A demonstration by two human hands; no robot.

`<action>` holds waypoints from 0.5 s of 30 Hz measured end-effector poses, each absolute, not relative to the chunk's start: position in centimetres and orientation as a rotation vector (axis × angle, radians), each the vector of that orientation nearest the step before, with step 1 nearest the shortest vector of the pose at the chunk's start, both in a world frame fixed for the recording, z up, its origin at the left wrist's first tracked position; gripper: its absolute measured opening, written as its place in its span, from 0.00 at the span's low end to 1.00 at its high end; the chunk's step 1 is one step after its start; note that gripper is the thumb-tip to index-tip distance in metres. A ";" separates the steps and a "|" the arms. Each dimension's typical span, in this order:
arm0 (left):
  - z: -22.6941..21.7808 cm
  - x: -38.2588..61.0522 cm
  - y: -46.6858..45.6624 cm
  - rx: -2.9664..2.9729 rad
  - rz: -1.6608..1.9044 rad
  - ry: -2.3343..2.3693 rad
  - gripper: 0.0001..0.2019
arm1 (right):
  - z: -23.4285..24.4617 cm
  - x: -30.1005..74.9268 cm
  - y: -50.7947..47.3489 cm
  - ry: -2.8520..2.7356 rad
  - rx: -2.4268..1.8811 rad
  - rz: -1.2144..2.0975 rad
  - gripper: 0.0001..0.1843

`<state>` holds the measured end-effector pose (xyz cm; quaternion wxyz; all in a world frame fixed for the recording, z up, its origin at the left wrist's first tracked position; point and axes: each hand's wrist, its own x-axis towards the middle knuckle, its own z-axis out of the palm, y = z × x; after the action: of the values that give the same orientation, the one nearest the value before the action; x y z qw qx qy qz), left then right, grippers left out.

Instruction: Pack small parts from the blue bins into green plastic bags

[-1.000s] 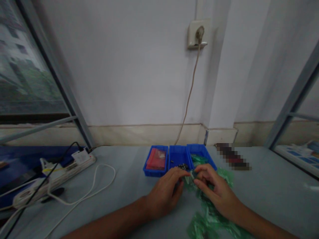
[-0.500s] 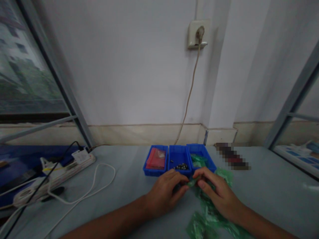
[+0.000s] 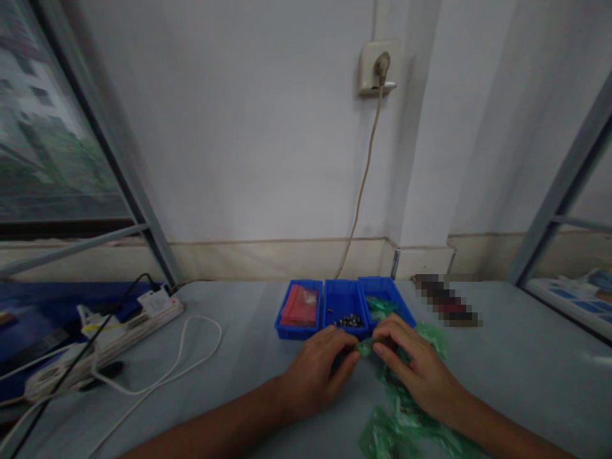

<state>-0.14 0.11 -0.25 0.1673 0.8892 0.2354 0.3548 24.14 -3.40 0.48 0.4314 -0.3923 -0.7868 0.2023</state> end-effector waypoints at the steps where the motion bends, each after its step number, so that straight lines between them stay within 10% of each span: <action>1: -0.3 -0.2 0.1 2.524 1.006 0.671 0.06 | 0.5 24.1 -3.4 -1.961 -0.981 0.510 0.07; 15: -0.4 -0.1 0.3 2.538 0.984 0.639 0.06 | 0.5 24.3 -3.4 -1.968 -0.979 0.524 0.06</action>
<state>-0.14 0.26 -0.44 0.1720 0.8941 0.2252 0.3467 24.26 -3.35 0.51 0.4269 -0.3919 -0.7875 0.2095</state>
